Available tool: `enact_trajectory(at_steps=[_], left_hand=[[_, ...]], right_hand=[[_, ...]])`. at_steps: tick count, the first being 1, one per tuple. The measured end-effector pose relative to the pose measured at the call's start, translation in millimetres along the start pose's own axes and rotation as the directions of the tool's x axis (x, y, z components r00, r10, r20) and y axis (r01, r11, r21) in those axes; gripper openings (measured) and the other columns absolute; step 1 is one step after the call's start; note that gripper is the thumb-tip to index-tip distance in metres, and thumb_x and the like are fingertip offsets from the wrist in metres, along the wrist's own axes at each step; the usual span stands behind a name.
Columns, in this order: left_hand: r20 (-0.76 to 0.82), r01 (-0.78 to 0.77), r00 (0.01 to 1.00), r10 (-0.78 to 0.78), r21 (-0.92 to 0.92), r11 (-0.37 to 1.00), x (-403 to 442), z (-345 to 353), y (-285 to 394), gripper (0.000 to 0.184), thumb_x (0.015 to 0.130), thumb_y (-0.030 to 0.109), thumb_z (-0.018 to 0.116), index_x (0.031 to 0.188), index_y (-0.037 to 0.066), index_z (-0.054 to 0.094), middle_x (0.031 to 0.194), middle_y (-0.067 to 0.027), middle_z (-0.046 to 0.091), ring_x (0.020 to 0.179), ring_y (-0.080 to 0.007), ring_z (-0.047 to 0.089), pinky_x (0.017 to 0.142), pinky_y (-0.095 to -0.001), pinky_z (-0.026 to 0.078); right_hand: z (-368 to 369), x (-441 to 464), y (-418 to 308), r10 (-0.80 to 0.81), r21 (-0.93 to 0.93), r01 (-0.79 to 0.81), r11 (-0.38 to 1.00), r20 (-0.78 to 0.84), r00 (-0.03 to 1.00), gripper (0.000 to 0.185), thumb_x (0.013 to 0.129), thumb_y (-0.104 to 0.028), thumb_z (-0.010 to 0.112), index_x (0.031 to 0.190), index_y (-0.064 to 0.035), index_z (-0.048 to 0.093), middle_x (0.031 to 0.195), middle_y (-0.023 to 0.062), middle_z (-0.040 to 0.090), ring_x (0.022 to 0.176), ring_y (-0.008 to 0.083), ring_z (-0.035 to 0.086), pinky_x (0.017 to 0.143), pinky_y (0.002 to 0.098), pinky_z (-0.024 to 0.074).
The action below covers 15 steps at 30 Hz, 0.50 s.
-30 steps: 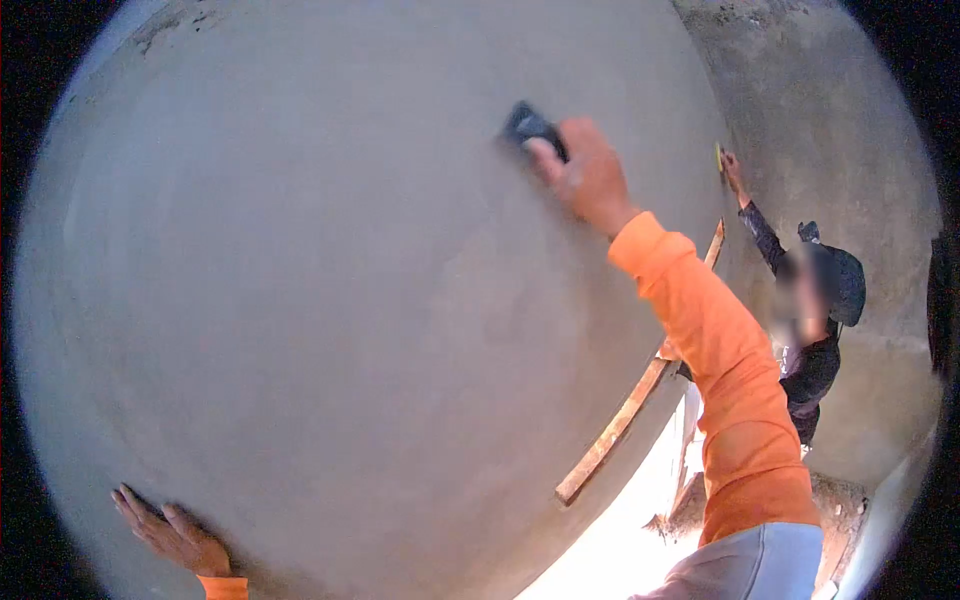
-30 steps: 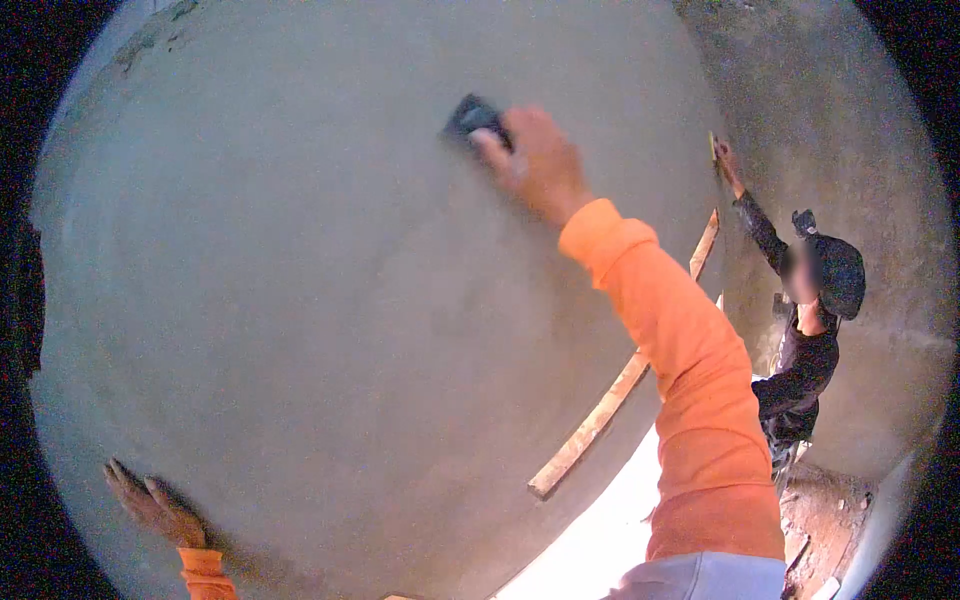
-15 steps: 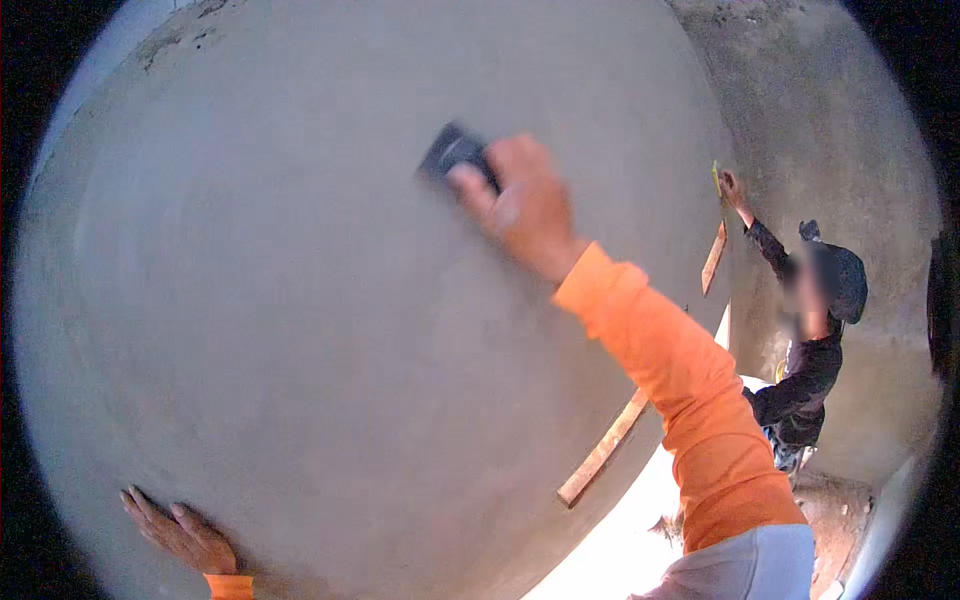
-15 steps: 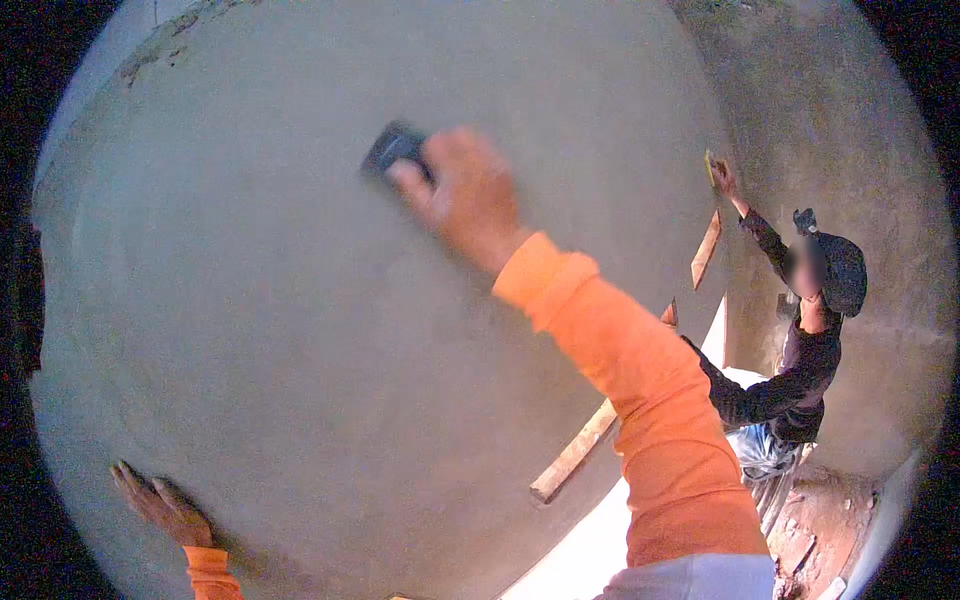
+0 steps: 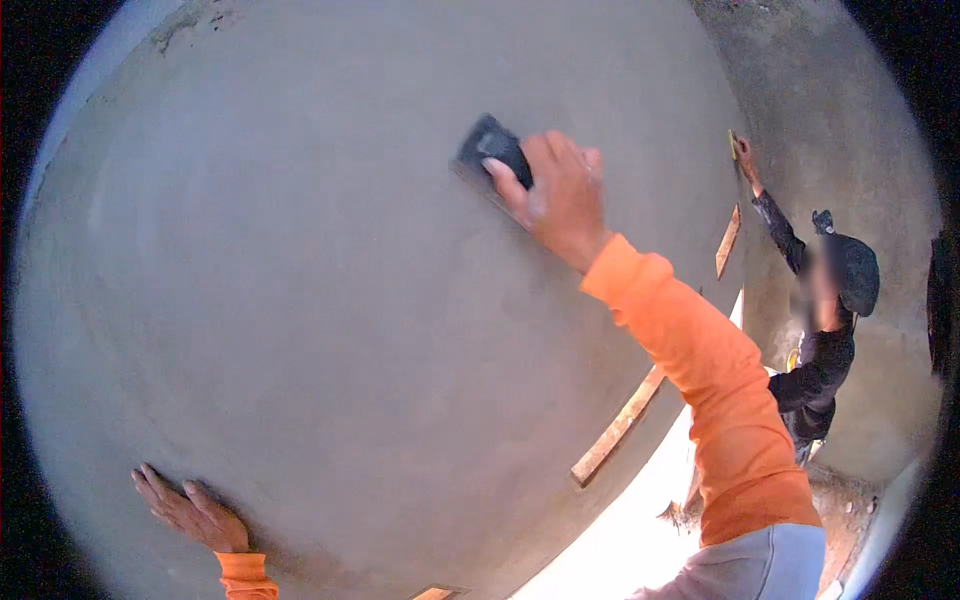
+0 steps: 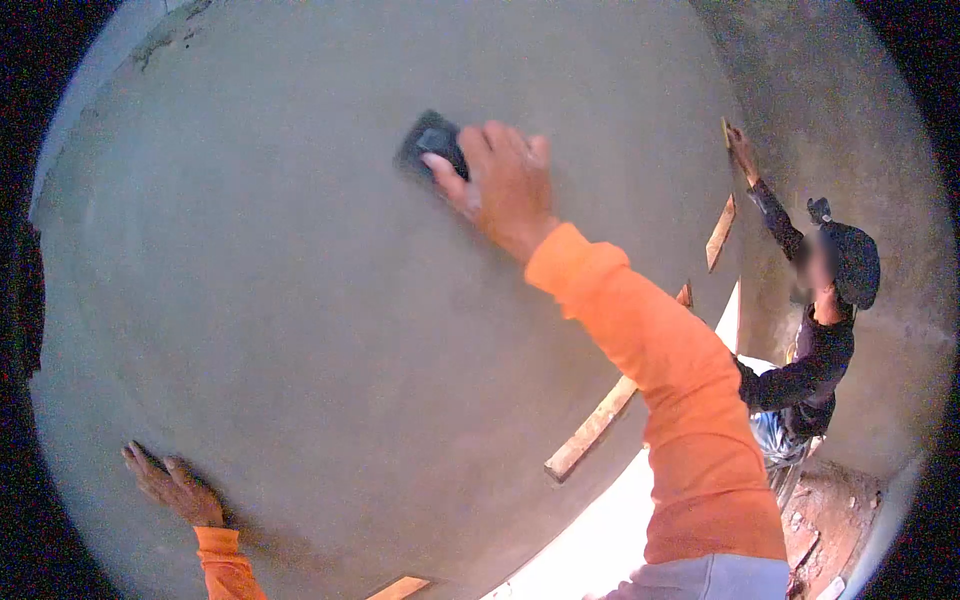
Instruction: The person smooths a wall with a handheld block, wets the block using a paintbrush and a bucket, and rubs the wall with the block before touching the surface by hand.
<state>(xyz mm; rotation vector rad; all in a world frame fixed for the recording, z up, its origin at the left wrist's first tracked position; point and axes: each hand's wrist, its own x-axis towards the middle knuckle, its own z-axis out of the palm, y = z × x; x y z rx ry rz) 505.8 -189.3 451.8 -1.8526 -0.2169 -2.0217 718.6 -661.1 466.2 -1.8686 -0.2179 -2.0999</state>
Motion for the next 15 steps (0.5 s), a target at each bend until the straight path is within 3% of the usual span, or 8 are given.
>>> enact_trajectory(at_steps=[2, 7, 9, 12, 14, 15], left_hand=[[-0.008, -0.004, 1.000, 0.004, -0.003, 1.000, -1.0, 0.6, 0.3, 0.060, 0.094, 0.045, 0.027, 0.138, 0.004, 0.030, 0.144, -0.0152, 0.027, 0.134, -0.0320, 0.021, 0.108, -0.0470, 0.013], [-0.007, -0.053, 0.999, 0.053, -0.027, 0.998, 1.5, -6.4, -1.5, 0.054, 0.095, 0.039, 0.029, 0.138, 0.005, 0.032, 0.145, -0.0169, 0.025, 0.134, -0.0324, 0.022, 0.108, -0.0457, 0.013], [-0.002, 0.004, 1.000, -0.004, -0.023, 1.000, 6.0, -8.3, 5.7, 0.058, 0.094, 0.043, 0.026, 0.137, 0.004, 0.032, 0.144, -0.0155, 0.027, 0.134, -0.0316, 0.023, 0.108, -0.0477, 0.013], [-0.023, -0.019, 1.000, 0.019, -0.037, 0.999, 2.2, -5.7, 4.7, 0.058, 0.094, 0.043, 0.026, 0.137, 0.005, 0.032, 0.144, -0.0153, 0.026, 0.134, -0.0313, 0.022, 0.108, -0.0486, 0.012], [-0.020, -0.017, 1.000, 0.016, -0.048, 0.999, 0.6, -4.7, 0.5, 0.056, 0.095, 0.042, 0.026, 0.138, 0.007, 0.032, 0.145, -0.0144, 0.026, 0.134, -0.0312, 0.022, 0.107, -0.0493, 0.011], [-0.023, -0.012, 1.000, 0.011, -0.066, 0.998, -1.2, -4.3, 0.2, 0.054, 0.095, 0.040, 0.026, 0.138, 0.008, 0.033, 0.145, -0.0135, 0.026, 0.134, -0.0312, 0.022, 0.107, -0.0500, 0.010]], right_hand=[[6.2, 9.2, -17.4, -0.046, 0.091, 0.064, 0.994, -0.188, 0.981, 0.033, 0.075, -0.038, 0.067, 0.078, -0.0083, 0.051, 0.075, 0.0067, 0.049, 0.069, 0.0252, 0.048, 0.062, 0.0367, 0.0318], [0.4, -17.2, -2.5, -0.173, 0.041, 0.174, 0.984, -0.021, 0.985, 0.031, 0.073, -0.034, 0.069, 0.080, -0.0086, 0.053, 0.076, 0.0068, 0.049, 0.069, 0.0241, 0.048, 0.062, 0.0362, 0.0317], [3.5, -1.5, 2.7, -0.089, 0.011, 0.091, 0.996, -0.126, 0.988, 0.033, 0.075, -0.040, 0.065, 0.076, -0.0105, 0.052, 0.075, 0.0062, 0.047, 0.071, 0.0239, 0.049, 0.063, 0.0380, 0.0320], [-1.5, 0.2, -29.7, -0.152, 0.045, 0.164, 0.985, -0.191, 0.970, 0.033, 0.076, -0.040, 0.065, 0.075, -0.0103, 0.051, 0.074, 0.0064, 0.047, 0.071, 0.0245, 0.049, 0.063, 0.0381, 0.0321], [-5.0, -20.7, -18.5, -0.144, 0.073, 0.154, 0.985, -0.124, 0.982, 0.032, 0.076, -0.040, 0.064, 0.075, -0.0099, 0.051, 0.074, 0.0071, 0.048, 0.072, 0.0250, 0.049, 0.064, 0.0385, 0.0322], [-8.3, -27.0, -3.7, -0.125, 0.041, 0.126, 0.991, -0.016, 0.992, 0.033, 0.077, -0.040, 0.064, 0.075, -0.0097, 0.051, 0.075, 0.0073, 0.048, 0.072, 0.0251, 0.049, 0.064, 0.0382, 0.0323]])
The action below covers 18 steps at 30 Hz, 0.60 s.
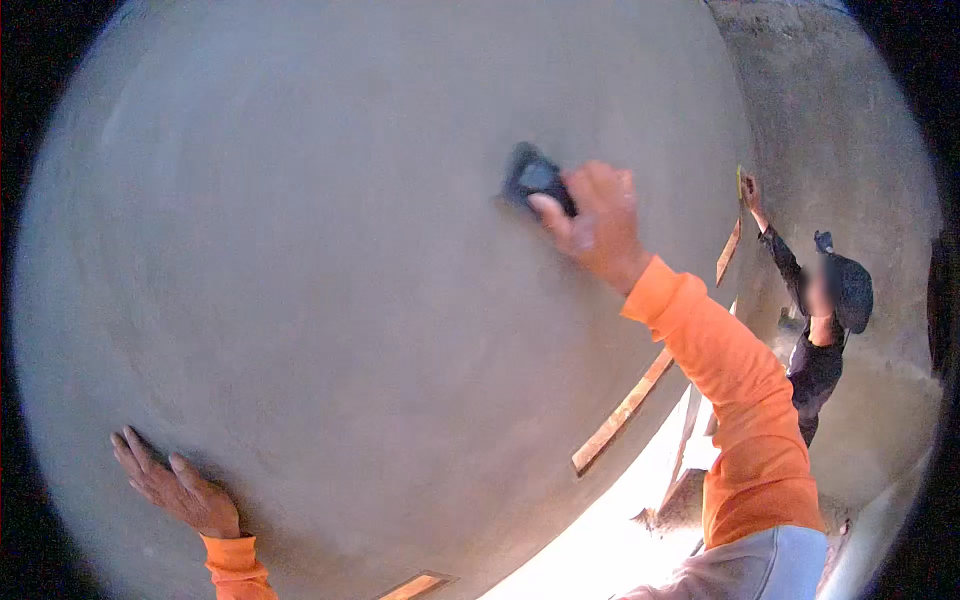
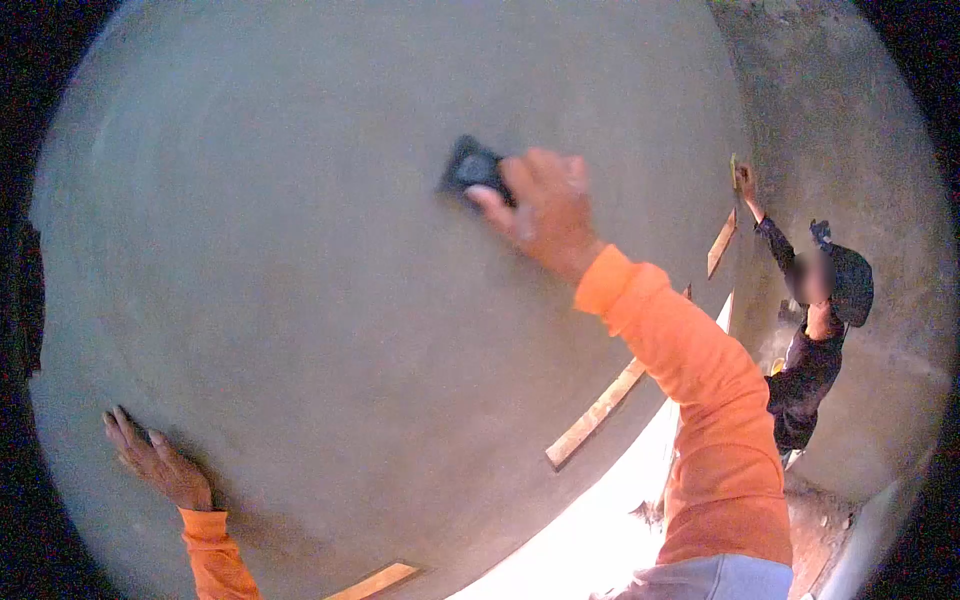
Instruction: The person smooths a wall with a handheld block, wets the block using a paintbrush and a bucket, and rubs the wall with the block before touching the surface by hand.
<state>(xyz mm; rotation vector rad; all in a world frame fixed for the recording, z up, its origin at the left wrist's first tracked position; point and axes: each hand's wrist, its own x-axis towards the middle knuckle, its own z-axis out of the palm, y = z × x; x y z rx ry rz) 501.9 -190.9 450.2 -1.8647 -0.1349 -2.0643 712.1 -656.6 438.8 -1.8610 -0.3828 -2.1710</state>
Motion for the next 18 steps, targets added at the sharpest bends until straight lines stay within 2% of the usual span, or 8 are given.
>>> enact_trajectory(at_steps=[1, 5, 9, 11, 13, 15, 17, 18], left_hand=[[0.008, 0.009, 1.000, -0.009, 0.003, 1.000, -0.3, -1.2, 2.2, 0.054, 0.095, 0.040, 0.026, 0.138, 0.008, 0.033, 0.145, -0.0135, 0.026, 0.134, -0.0312, 0.022, 0.107, -0.0500, 0.010], [0.005, 0.025, 1.000, -0.025, 0.004, 1.000, 2.0, 0.5, 5.8, 0.054, 0.095, 0.040, 0.025, 0.138, 0.009, 0.033, 0.145, -0.0128, 0.026, 0.135, -0.0305, 0.022, 0.107, -0.0508, 0.010], [-0.012, -0.006, 1.000, 0.006, -0.010, 1.000, 5.2, -3.2, 4.8, 0.053, 0.095, 0.040, 0.025, 0.138, 0.011, 0.033, 0.145, -0.0127, 0.026, 0.135, -0.0307, 0.022, 0.107, -0.0525, 0.010], [-0.002, 0.014, 1.000, -0.014, -0.013, 1.000, 6.6, -6.2, 5.8, 0.053, 0.095, 0.040, 0.025, 0.138, 0.011, 0.033, 0.145, -0.0128, 0.026, 0.135, -0.0309, 0.022, 0.107, -0.0524, 0.010], [-0.005, 0.030, 1.000, -0.030, -0.020, 0.999, 12.9, -4.9, 9.5, 0.053, 0.095, 0.040, 0.024, 0.139, 0.011, 0.033, 0.145, -0.0130, 0.026, 0.135, -0.0311, 0.022, 0.107, -0.0522, 0.010], [0.021, 0.026, 0.999, -0.026, 0.018, 0.999, 12.5, -6.7, 5.9, 0.053, 0.095, 0.040, 0.025, 0.139, 0.011, 0.032, 0.146, -0.0129, 0.026, 0.135, -0.0309, 0.021, 0.107, -0.0516, 0.009], [0.010, 0.007, 1.000, -0.007, 0.004, 1.000, 14.8, -7.4, 6.0, 0.053, 0.095, 0.040, 0.025, 0.139, 0.011, 0.031, 0.146, -0.0124, 0.025, 0.135, -0.0306, 0.020, 0.107, -0.0516, 0.008], [0.007, -0.007, 1.000, 0.007, -0.011, 1.000, 14.6, -7.5, 6.4, 0.054, 0.095, 0.041, 0.025, 0.139, 0.011, 0.031, 0.147, -0.0119, 0.023, 0.135, -0.0302, 0.020, 0.107, -0.0517, 0.008]], right_hand=[[1.5, -3.4, 8.2, 0.029, -0.036, -0.026, 0.999, 0.108, 0.994, 0.033, 0.077, -0.040, 0.064, 0.075, -0.0096, 0.051, 0.075, 0.0076, 0.048, 0.072, 0.0252, 0.049, 0.063, 0.0378, 0.0323], [10.1, 21.5, -20.8, -0.027, 0.080, 0.036, 0.996, -0.107, 0.994, 0.033, 0.077, -0.040, 0.064, 0.075, -0.0094, 0.051, 0.075, 0.0088, 0.049, 0.070, 0.0265, 0.048, 0.063, 0.0383, 0.0322], [2.3, 1.9, -5.7, -0.073, 0.050, 0.071, 0.996, 0.033, 0.997, 0.034, 0.078, -0.040, 0.063, 0.076, -0.0087, 0.051, 0.076, 0.0083, 0.050, 0.071, 0.0257, 0.049, 0.064, 0.0389, 0.0327], [4.3, 12.0, -8.5, -0.001, -0.033, 0.001, 0.999, 0.025, 1.000, 0.034, 0.078, -0.040, 0.062, 0.076, -0.0086, 0.051, 0.076, 0.0080, 0.049, 0.071, 0.0257, 0.049, 0.064, 0.0388, 0.0327], [10.5, 30.1, -25.3, -0.003, 0.060, 0.009, 0.998, -0.103, 0.995, 0.034, 0.079, -0.041, 0.062, 0.076, -0.0086, 0.052, 0.075, 0.0075, 0.050, 0.071, 0.0256, 0.049, 0.064, 0.0389, 0.0321], [6.0, 22.1, -31.6, -0.026, 0.083, 0.034, 0.996, -0.097, 0.995, 0.034, 0.080, -0.042, 0.060, 0.077, -0.0081, 0.053, 0.075, 0.0079, 0.050, 0.072, 0.0264, 0.049, 0.064, 0.0398, 0.0323], [4.4, 9.7, -10.3, -0.065, 0.040, 0.064, 0.997, 0.008, 0.998, 0.034, 0.080, -0.041, 0.059, 0.077, -0.0075, 0.054, 0.075, 0.0085, 0.050, 0.072, 0.0270, 0.050, 0.064, 0.0406, 0.0324], [3.1, 14.7, 1.0, 0.053, 0.031, -0.055, 0.998, 0.076, 0.996, 0.034, 0.081, -0.040, 0.058, 0.077, -0.0071, 0.053, 0.076, 0.0096, 0.051, 0.072, 0.0280, 0.050, 0.064, 0.0414, 0.0325]])
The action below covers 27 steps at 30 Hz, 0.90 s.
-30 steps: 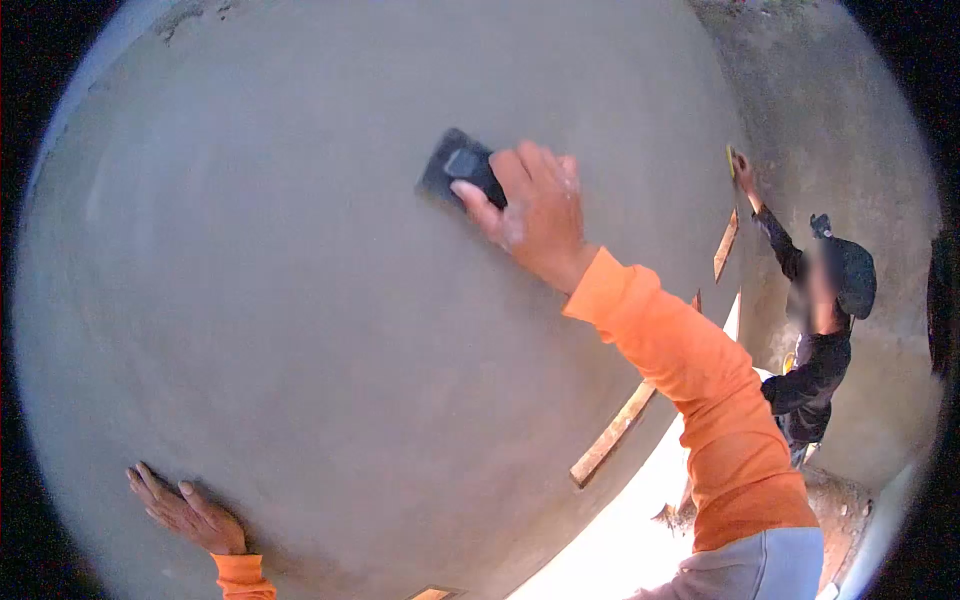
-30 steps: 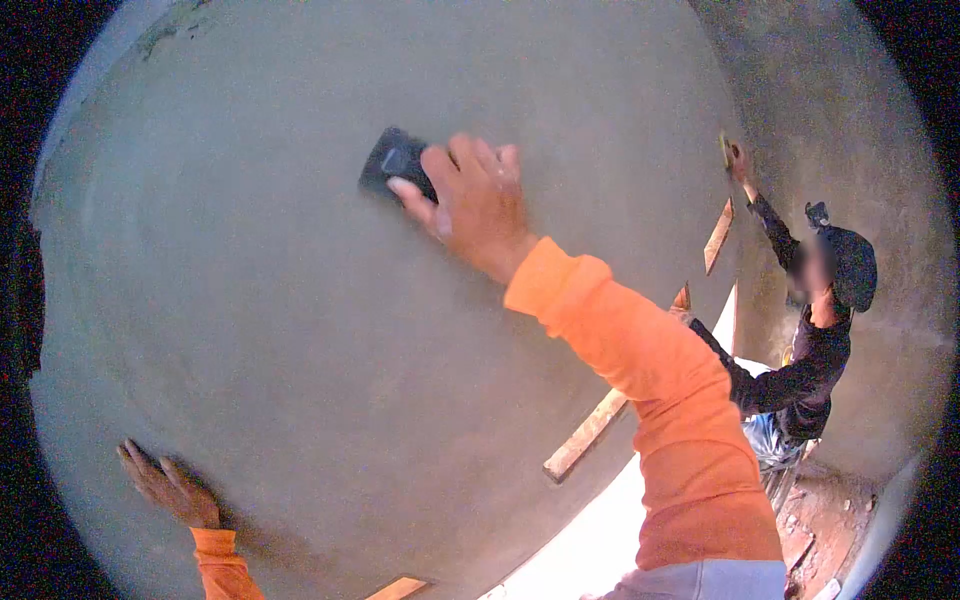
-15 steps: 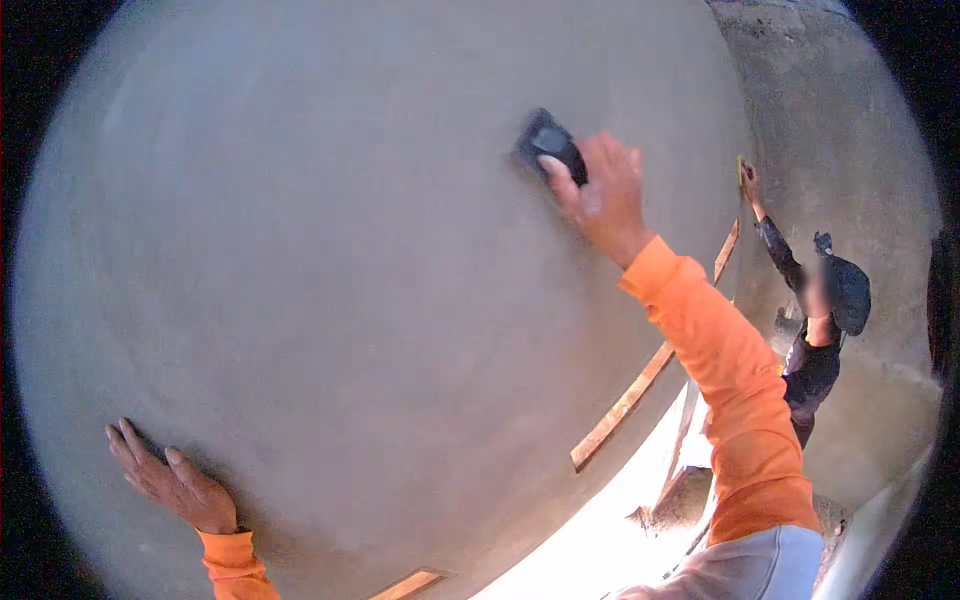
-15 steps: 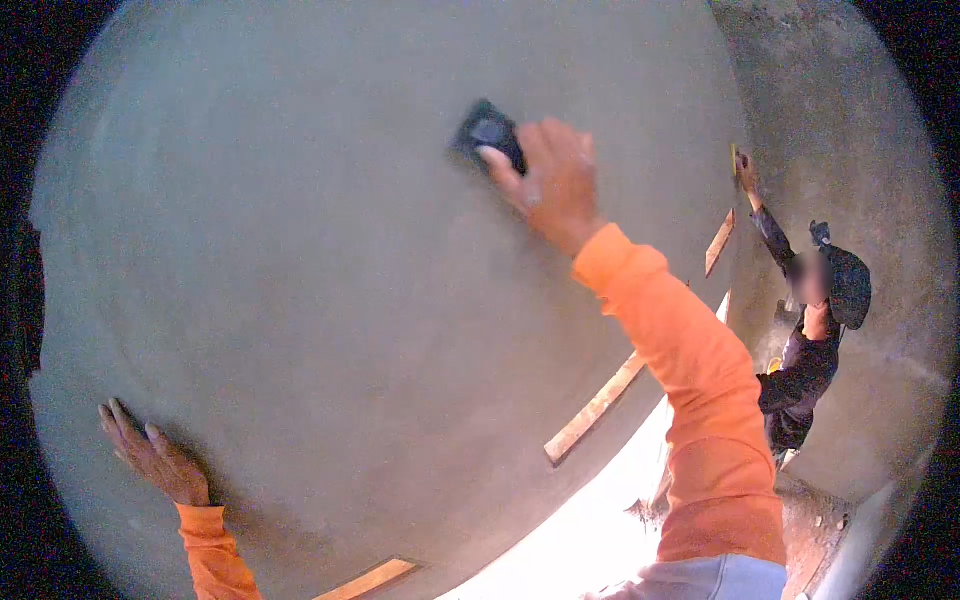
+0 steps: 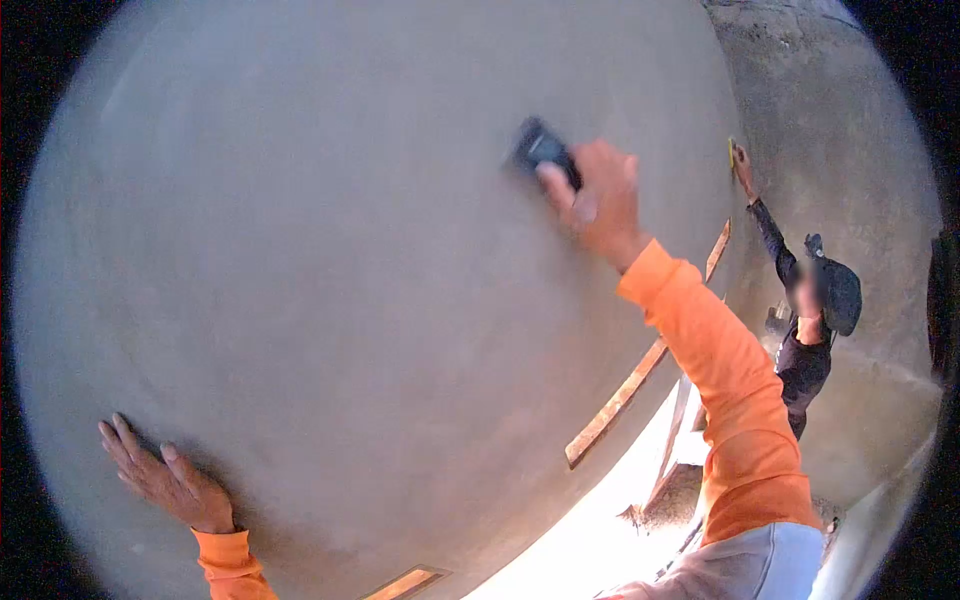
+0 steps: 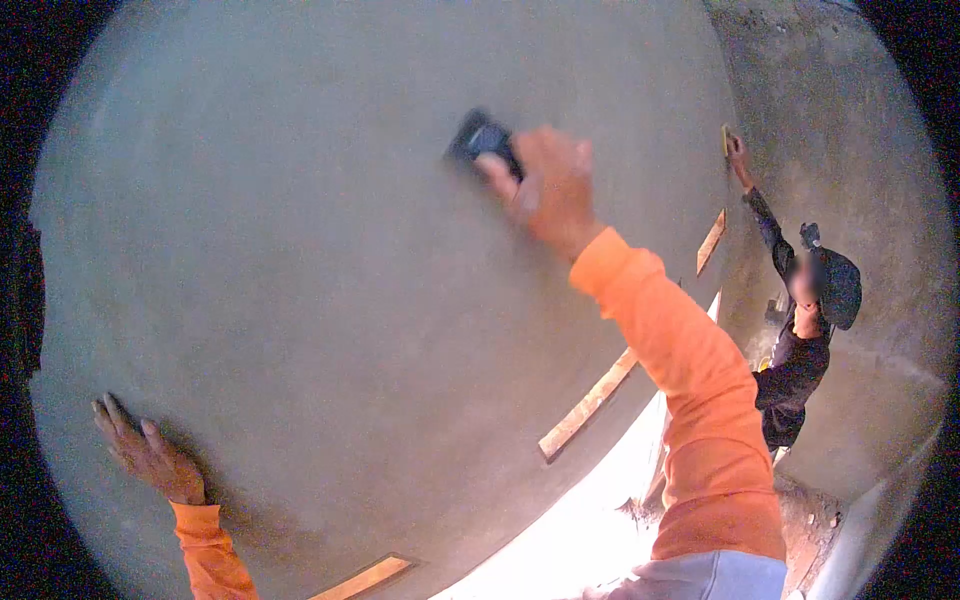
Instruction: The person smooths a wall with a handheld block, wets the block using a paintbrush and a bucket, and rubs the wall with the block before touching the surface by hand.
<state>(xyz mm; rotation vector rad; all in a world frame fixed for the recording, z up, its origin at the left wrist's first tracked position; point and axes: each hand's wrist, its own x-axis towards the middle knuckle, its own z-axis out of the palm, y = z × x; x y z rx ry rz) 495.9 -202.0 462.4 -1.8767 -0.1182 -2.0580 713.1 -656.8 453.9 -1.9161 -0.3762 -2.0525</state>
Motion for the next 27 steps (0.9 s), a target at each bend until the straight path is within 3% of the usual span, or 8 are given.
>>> enact_trajectory(at_steps=[3, 5, 8, 10, 18, 22, 25, 27], left_hand=[[0.033, 0.035, 0.999, -0.037, 0.079, 0.996, 1.3, -0.8, -4.6, 0.059, 0.093, 0.045, 0.024, 0.139, 0.009, 0.030, 0.146, -0.0132, 0.023, 0.135, -0.0312, 0.020, 0.107, -0.0521, 0.009], [0.032, 0.034, 0.999, -0.036, 0.067, 0.997, 2.0, -1.1, -3.8, 0.059, 0.093, 0.045, 0.024, 0.139, 0.008, 0.030, 0.146, -0.0134, 0.024, 0.135, -0.0315, 0.020, 0.107, -0.0520, 0.009], [0.025, 0.025, 0.999, -0.027, 0.072, 0.997, -3.8, 5.1, -5.6, 0.060, 0.093, 0.046, 0.024, 0.139, 0.008, 0.030, 0.146, -0.0138, 0.024, 0.135, -0.0319, 0.020, 0.107, -0.0520, 0.010], [0.004, 0.012, 1.000, -0.013, 0.076, 0.997, -5.0, 11.9, -9.2, 0.060, 0.093, 0.047, 0.024, 0.139, 0.008, 0.030, 0.146, -0.0141, 0.024, 0.135, -0.0320, 0.021, 0.107, -0.0520, 0.010], [-0.035, -0.085, 0.995, 0.096, 0.230, 0.970, -5.2, 21.5, -17.5, 0.053, 0.095, 0.038, 0.029, 0.138, 0.005, 0.031, 0.144, -0.0157, 0.027, 0.134, -0.0324, 0.023, 0.108, -0.0456, 0.014], [-0.014, -0.063, 0.998, 0.066, 0.138, 0.988, 2.5, 13.0, -15.0, 0.054, 0.095, 0.038, 0.029, 0.138, 0.006, 0.032, 0.144, -0.0146, 0.027, 0.134, -0.0322, 0.023, 0.108, -0.0462, 0.015], [0.001, -0.022, 1.000, 0.023, 0.209, 0.978, -4.8, 10.0, -10.5, 0.054, 0.095, 0.039, 0.029, 0.137, 0.006, 0.033, 0.144, -0.0146, 0.027, 0.134, -0.0321, 0.023, 0.108, -0.0462, 0.015], [-0.040, -0.031, 0.998, 0.041, 0.221, 0.975, -12.0, 5.4, -6.4, 0.054, 0.095, 0.039, 0.029, 0.137, 0.005, 0.033, 0.144, -0.0155, 0.026, 0.134, -0.0320, 0.023, 0.108, -0.0459, 0.015]], right_hand=[[6.2, 25.0, -7.0, 0.164, 0.015, -0.163, 0.986, -0.134, 0.977, 0.035, 0.083, -0.041, 0.056, 0.076, -0.0071, 0.053, 0.076, 0.0105, 0.052, 0.071, 0.0294, 0.050, 0.065, 0.0422, 0.0326], [-3.3, 18.5, -47.2, 0.258, 0.237, -0.234, 0.943, -0.074, 0.963, 0.030, 0.078, -0.033, 0.063, 0.069, -0.0064, 0.051, 0.071, 0.0128, 0.052, 0.067, 0.0336, 0.048, 0.061, 0.0436, 0.0320], [-9.4, -48.2, -124.2, -0.093, 0.336, 0.080, 0.939, 0.023, 0.995, 0.036, 0.069, -0.041, 0.069, 0.067, -0.0114, 0.049, 0.069, 0.0084, 0.047, 0.068, 0.0281, 0.048, 0.060, 0.0431, 0.0334], [-12.8, -56.7, -142.3, -0.083, 0.449, 0.098, 0.888, -0.053, 0.995, 0.036, 0.072, -0.044, 0.065, 0.073, -0.0109, 0.052, 0.075, 0.0089, 0.048, 0.071, 0.0266, 0.049, 0.063, 0.0424, 0.0352], [29.7, 140.7, 33.7, 0.295, 0.235, -0.260, 0.937, -0.129, 0.947, 0.041, 0.084, -0.045, 0.051, 0.097, -0.0068, 0.056, 0.100, 0.0159, 0.057, 0.092, 0.0342, 0.054, 0.077, 0.0459, 0.0402], [30.2, 145.3, 155.5, 0.710, 0.241, -0.685, 0.687, -0.022, 0.704, 0.050, 0.084, -0.045, 0.048, 0.110, -0.0044, 0.056, 0.104, 0.0213, 0.060, 0.098, 0.0368, 0.056, 0.081, 0.0432, 0.0445], [25.8, 34.6, 243.7, 0.934, 0.164, -0.922, 0.352, 0.008, 0.358, 0.060, 0.084, -0.050, 0.045, 0.116, -0.0008, 0.053, 0.115, 0.0258, 0.054, 0.109, 0.0399, 0.050, 0.090, 0.0446, 0.0403], [22.4, -78.6, 267.8, 0.950, 0.042, -0.952, 0.302, 0.067, 0.304, 0.067, 0.086, -0.051, 0.042, 0.123, 0.0045, 0.046, 0.116, 0.0307, 0.051, 0.111, 0.0427, 0.048, 0.094, 0.0437, 0.0386]])
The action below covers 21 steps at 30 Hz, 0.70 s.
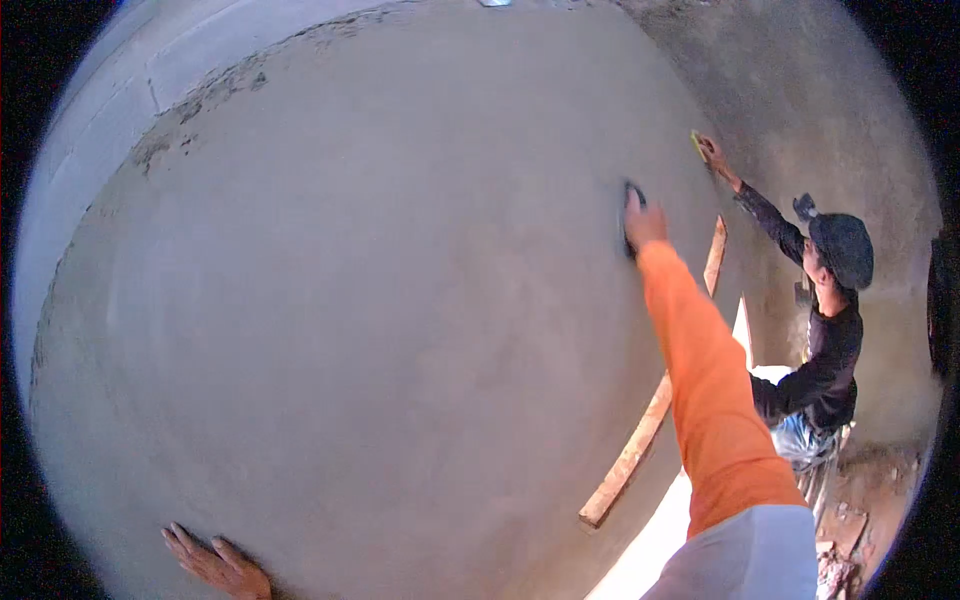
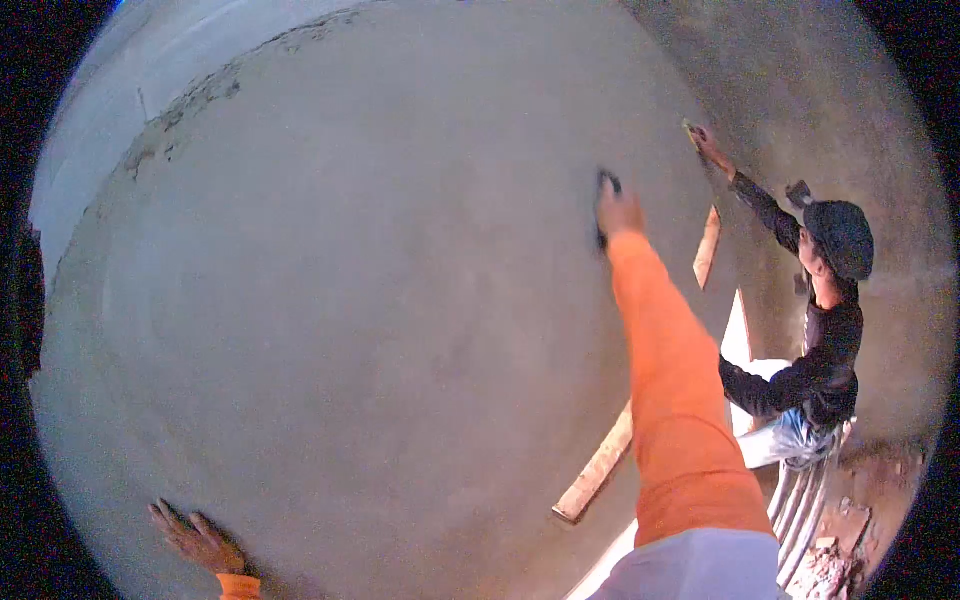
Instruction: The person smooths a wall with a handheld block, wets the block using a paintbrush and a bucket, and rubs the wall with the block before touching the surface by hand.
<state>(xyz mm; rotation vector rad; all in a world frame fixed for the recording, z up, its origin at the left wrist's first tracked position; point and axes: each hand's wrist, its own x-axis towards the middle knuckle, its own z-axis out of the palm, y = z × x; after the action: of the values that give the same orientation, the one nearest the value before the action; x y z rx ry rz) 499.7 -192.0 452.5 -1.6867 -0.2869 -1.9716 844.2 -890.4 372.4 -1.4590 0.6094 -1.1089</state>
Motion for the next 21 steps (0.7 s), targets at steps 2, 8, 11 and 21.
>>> enact_trajectory(at_steps=[2, 8, 11, 21], left_hand=[[0.034, -0.008, 0.999, 0.009, -0.009, 1.000, 4.3, -14.3, 5.3, 0.054, 0.095, 0.038, 0.030, 0.137, 0.005, 0.033, 0.144, -0.0159, 0.026, 0.134, -0.0321, 0.023, 0.108, -0.0461, 0.015], [0.024, -0.064, 0.998, 0.065, -0.012, 0.998, 2.5, 4.6, -7.3, 0.054, 0.095, 0.038, 0.033, 0.138, 0.006, 0.031, 0.144, -0.0168, 0.026, 0.133, -0.0333, 0.022, 0.108, -0.0478, 0.014], [0.029, -0.042, 0.999, 0.042, 0.007, 0.999, -0.5, -0.3, -0.7, 0.056, 0.095, 0.040, 0.031, 0.139, 0.006, 0.030, 0.144, -0.0174, 0.026, 0.134, -0.0339, 0.022, 0.108, -0.0479, 0.014], [0.024, -0.040, 0.999, 0.041, -0.041, 0.998, 3.0, -1.5, 0.5, 0.062, 0.093, 0.046, 0.028, 0.138, 0.004, 0.030, 0.143, -0.0183, 0.026, 0.133, -0.0345, 0.023, 0.108, -0.0475, 0.017]], right_hand=[[5.3, -78.2, 88.1, -0.037, -0.004, 0.037, 0.999, -0.194, 0.980, 0.055, 0.088, -0.046, 0.045, 0.107, 0.0053, 0.054, 0.105, 0.0290, 0.057, 0.101, 0.0418, 0.054, 0.085, 0.0449, 0.0417], [-18.6, -259.8, -91.3, -0.744, 0.339, 0.699, 0.630, 0.008, 0.668, 0.032, 0.077, -0.036, 0.065, 0.082, -0.0053, 0.057, 0.077, 0.0141, 0.052, 0.076, 0.0321, 0.052, 0.067, 0.0433, 0.0405], [-8.1, -180.8, -167.6, -0.676, 0.287, 0.678, 0.677, -0.121, 0.726, 0.036, 0.084, -0.040, 0.055, 0.090, -0.0047, 0.057, 0.085, 0.0170, 0.056, 0.081, 0.0343, 0.054, 0.068, 0.0450, 0.0433], [-0.7, -16.7, -93.9, -0.007, 0.082, 0.015, 0.997, -0.097, 0.995, 0.049, 0.086, -0.041, 0.051, 0.112, 0.0001, 0.053, 0.111, 0.0204, 0.057, 0.104, 0.0361, 0.054, 0.086, 0.0433, 0.0435]])
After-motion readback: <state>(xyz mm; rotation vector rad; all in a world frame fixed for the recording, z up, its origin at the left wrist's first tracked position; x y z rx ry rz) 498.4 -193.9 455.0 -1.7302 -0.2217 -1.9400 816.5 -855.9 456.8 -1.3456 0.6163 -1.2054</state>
